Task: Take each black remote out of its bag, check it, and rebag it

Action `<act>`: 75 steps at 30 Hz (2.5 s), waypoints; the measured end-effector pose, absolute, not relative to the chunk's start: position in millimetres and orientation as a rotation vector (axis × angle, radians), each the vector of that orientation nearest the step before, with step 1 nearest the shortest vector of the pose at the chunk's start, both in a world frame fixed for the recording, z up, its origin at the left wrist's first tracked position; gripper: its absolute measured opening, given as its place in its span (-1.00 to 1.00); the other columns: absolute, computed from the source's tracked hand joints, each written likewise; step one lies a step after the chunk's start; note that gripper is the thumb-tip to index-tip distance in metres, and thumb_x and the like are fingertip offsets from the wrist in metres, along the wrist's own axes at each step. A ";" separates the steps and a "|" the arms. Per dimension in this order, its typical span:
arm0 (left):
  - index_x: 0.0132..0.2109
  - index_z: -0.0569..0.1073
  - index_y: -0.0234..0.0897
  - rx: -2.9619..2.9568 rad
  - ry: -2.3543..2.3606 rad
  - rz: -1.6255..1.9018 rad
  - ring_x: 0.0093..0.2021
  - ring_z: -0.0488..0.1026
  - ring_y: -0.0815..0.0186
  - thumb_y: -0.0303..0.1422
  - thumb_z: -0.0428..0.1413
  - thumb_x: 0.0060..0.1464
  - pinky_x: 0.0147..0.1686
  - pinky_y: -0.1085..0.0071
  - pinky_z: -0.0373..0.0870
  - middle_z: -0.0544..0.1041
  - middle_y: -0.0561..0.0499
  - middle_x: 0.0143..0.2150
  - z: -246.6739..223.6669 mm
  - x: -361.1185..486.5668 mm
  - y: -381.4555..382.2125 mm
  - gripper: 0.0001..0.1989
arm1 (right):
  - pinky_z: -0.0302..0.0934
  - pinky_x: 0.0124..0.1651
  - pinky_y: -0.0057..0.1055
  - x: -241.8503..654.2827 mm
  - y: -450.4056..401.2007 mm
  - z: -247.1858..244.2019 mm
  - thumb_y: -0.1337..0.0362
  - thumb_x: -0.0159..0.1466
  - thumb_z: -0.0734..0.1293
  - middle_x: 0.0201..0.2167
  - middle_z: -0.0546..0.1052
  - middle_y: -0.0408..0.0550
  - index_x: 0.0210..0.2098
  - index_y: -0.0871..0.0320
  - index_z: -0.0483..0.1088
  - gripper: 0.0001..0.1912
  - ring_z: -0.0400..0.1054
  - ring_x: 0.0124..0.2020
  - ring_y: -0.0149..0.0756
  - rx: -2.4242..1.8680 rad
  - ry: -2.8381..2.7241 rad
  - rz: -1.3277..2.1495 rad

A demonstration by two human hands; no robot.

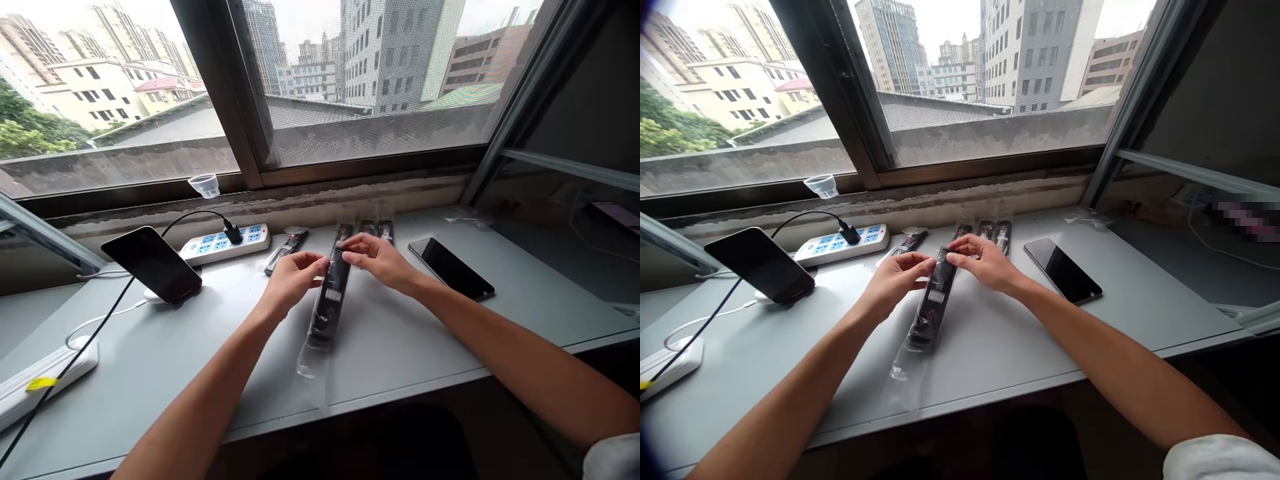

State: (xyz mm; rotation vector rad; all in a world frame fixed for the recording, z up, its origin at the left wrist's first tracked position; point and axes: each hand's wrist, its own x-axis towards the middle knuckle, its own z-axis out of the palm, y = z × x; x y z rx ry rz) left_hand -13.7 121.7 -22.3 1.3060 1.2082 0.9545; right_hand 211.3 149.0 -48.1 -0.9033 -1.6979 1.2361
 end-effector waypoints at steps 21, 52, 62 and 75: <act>0.00 0.66 -0.17 2.064 1.135 0.948 0.31 0.42 -0.01 -0.14 0.08 0.31 0.21 0.04 0.49 0.46 -0.15 0.30 -15.2 -24.1 116.1 -0.66 | 0.43 0.14 -0.15 215.3 155.3 -53.2 0.16 0.23 0.51 -0.15 0.71 0.04 -0.14 0.13 0.72 -0.74 0.59 -0.10 -0.16 -0.757 -1.430 1.553; 0.38 0.29 -0.48 2.613 1.986 0.528 0.37 0.27 -0.24 -0.29 -0.05 0.39 0.25 -0.08 0.32 0.29 -0.48 0.38 -38.6 -20.2 185.8 -0.47 | 0.43 -0.12 -0.25 215.3 157.1 -46.5 0.07 0.24 0.49 -0.42 0.49 -0.11 -0.11 0.11 0.64 -0.69 0.36 -0.36 -0.30 -1.150 -1.510 1.146; 0.31 0.33 -0.34 2.192 2.154 0.436 0.19 0.47 -0.10 -0.18 0.19 0.14 0.12 0.09 0.45 0.53 -0.30 0.16 -20.0 -84.0 169.1 -0.36 | 0.42 -0.16 -0.33 215.7 157.9 -53.4 0.14 0.30 0.45 -0.16 0.62 -0.01 -0.13 0.10 0.63 -0.78 0.47 -0.18 -0.24 -1.059 -1.586 1.175; 0.32 0.50 -0.20 1.892 1.249 1.771 -0.26 0.59 0.34 -0.04 0.34 0.15 -0.04 0.34 0.61 0.66 0.00 -0.13 -8.3 -70.4 162.8 -0.34 | 0.57 0.04 -0.25 208.6 149.3 -50.5 0.24 0.27 0.55 0.06 0.60 0.17 0.21 0.17 0.32 -0.41 0.65 -0.07 -0.12 -0.899 -1.106 1.914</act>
